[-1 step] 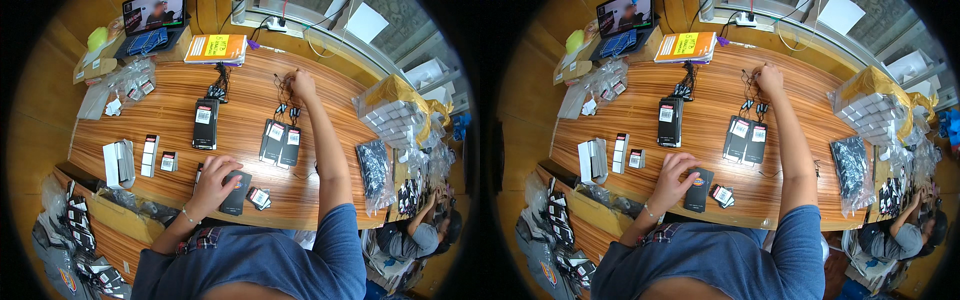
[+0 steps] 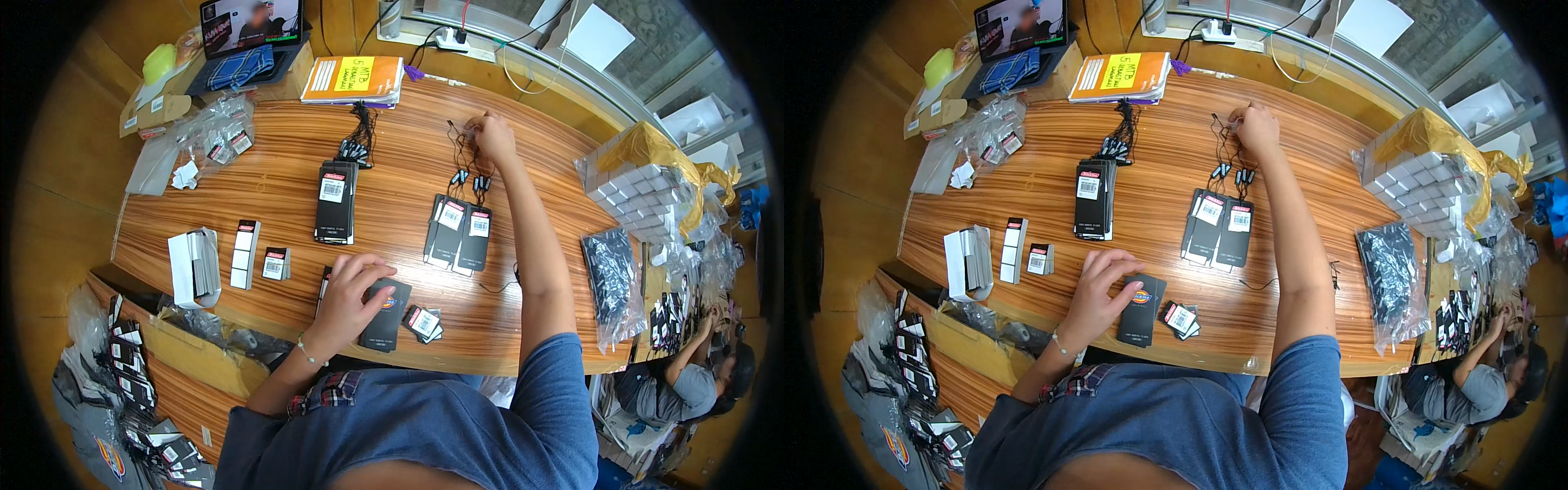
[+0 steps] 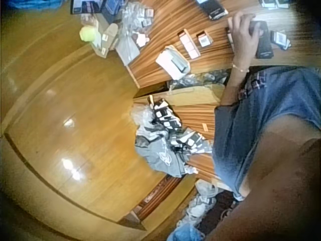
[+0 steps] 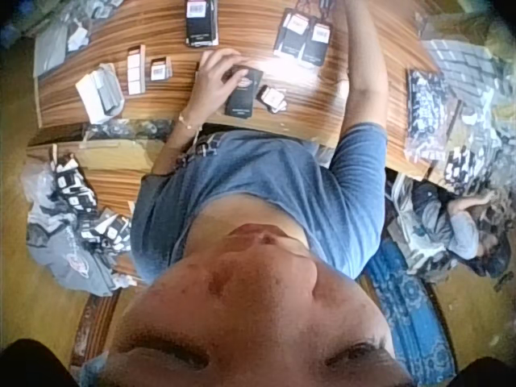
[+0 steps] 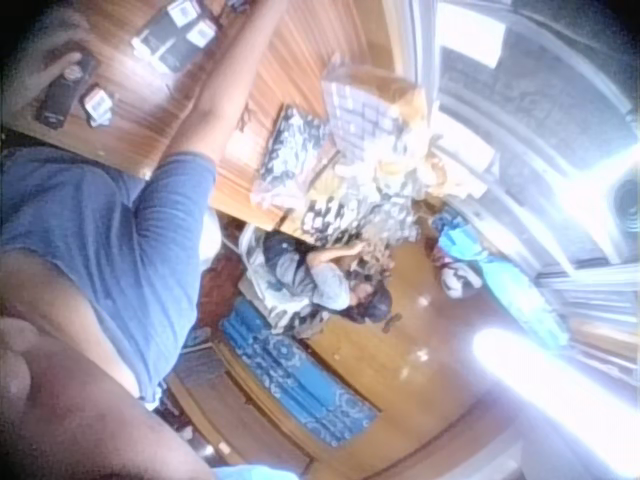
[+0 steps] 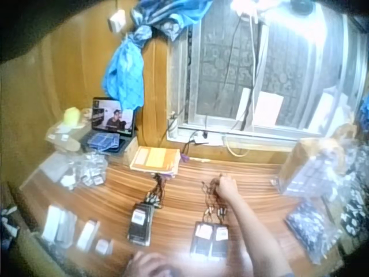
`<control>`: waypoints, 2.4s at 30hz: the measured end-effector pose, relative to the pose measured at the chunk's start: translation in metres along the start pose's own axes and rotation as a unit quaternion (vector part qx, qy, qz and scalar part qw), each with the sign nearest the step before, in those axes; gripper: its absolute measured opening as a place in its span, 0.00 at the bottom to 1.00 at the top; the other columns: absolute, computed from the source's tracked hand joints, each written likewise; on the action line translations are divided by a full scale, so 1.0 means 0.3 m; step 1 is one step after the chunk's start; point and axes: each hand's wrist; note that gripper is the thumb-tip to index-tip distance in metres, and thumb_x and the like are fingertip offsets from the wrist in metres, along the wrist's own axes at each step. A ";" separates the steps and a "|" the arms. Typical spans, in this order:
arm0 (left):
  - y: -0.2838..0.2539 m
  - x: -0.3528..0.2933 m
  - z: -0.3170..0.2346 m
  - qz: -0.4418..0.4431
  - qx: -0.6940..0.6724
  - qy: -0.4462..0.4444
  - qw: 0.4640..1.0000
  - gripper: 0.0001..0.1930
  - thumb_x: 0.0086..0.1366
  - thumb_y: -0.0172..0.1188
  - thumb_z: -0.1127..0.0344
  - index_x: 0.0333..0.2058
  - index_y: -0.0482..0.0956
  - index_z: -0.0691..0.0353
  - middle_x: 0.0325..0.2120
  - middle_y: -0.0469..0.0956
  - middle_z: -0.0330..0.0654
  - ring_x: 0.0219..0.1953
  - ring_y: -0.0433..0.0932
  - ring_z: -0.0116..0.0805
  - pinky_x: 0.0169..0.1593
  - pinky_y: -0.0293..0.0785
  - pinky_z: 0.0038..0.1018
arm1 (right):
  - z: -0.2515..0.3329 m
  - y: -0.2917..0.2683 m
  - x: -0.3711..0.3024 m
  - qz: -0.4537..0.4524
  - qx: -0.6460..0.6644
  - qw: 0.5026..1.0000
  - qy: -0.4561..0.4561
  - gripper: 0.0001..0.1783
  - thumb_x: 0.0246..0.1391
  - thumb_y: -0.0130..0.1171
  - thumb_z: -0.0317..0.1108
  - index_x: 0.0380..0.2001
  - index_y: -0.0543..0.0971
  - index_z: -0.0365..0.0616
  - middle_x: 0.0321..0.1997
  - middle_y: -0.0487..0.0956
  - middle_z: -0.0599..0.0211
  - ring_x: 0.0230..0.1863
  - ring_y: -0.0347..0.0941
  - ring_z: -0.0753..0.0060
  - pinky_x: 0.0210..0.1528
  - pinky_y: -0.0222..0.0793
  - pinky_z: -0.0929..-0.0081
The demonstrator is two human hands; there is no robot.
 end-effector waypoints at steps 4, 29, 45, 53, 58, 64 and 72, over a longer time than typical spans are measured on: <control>0.005 -0.005 0.012 -0.008 -0.002 0.004 1.000 0.10 0.52 0.60 0.69 0.35 0.76 0.61 0.36 0.71 0.40 0.40 0.66 0.39 0.45 0.64 0.30 | 0.028 -0.039 -0.023 0.037 0.002 0.999 -0.037 0.12 0.44 0.52 0.30 0.28 0.82 0.62 0.38 0.73 0.64 0.46 0.68 0.59 0.45 0.65 0.59; 0.012 -0.015 -0.025 0.009 -0.013 0.014 1.000 0.11 0.51 0.61 0.70 0.35 0.77 0.63 0.37 0.71 0.42 0.42 0.66 0.40 0.46 0.63 0.31 | -0.186 -0.075 -0.099 -0.034 0.317 0.945 0.070 0.11 0.49 0.50 0.27 0.35 0.80 0.42 0.19 0.73 0.65 0.23 0.66 0.75 0.29 0.64 0.76; 0.141 0.241 -0.018 0.116 -0.070 0.009 0.991 0.19 0.58 0.55 0.64 0.48 0.67 0.64 0.43 0.70 0.48 0.49 0.67 0.45 0.54 0.62 0.33 | 0.132 -0.197 -0.767 -0.044 0.276 0.952 0.125 0.16 0.48 0.56 0.32 0.41 0.74 0.37 0.34 0.72 0.53 0.33 0.72 0.58 0.37 0.68 0.70; 0.290 0.386 0.064 0.040 0.106 0.047 0.992 0.22 0.55 0.58 0.60 0.45 0.67 0.65 0.41 0.69 0.59 0.45 0.69 0.55 0.48 0.68 0.39 | 0.163 -0.147 -0.725 -0.062 0.212 0.961 0.165 0.24 0.48 0.57 0.37 0.48 0.69 0.38 0.43 0.71 0.49 0.41 0.71 0.49 0.44 0.67 0.62; 0.316 0.410 0.080 0.066 0.102 -0.029 0.992 0.29 0.52 0.61 0.54 0.49 0.65 0.65 0.43 0.69 0.60 0.46 0.70 0.54 0.49 0.67 0.38 | 0.199 -0.140 -0.687 -0.003 0.133 0.969 0.208 0.34 0.43 0.60 0.48 0.52 0.66 0.42 0.50 0.71 0.52 0.48 0.70 0.52 0.46 0.67 0.61; 0.305 0.429 0.096 0.108 0.123 -0.010 0.986 0.25 0.49 0.64 0.61 0.45 0.70 0.66 0.39 0.70 0.60 0.43 0.71 0.56 0.47 0.69 0.39 | 0.203 -0.156 -0.667 0.028 0.128 0.970 0.206 0.29 0.43 0.61 0.46 0.48 0.71 0.44 0.47 0.73 0.55 0.47 0.71 0.55 0.46 0.67 0.62; 0.294 0.440 0.121 0.114 0.099 -0.008 0.989 0.25 0.49 0.64 0.62 0.44 0.71 0.69 0.39 0.73 0.55 0.41 0.73 0.47 0.44 0.69 0.33 | 0.163 -0.129 -0.648 0.028 0.185 0.958 0.216 0.25 0.43 0.61 0.42 0.44 0.72 0.42 0.43 0.75 0.55 0.46 0.72 0.56 0.45 0.67 0.63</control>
Point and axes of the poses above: each hand's wrist, its own x-axis towards the middle knuckle, its own y-axis out of the palm, z = x × y
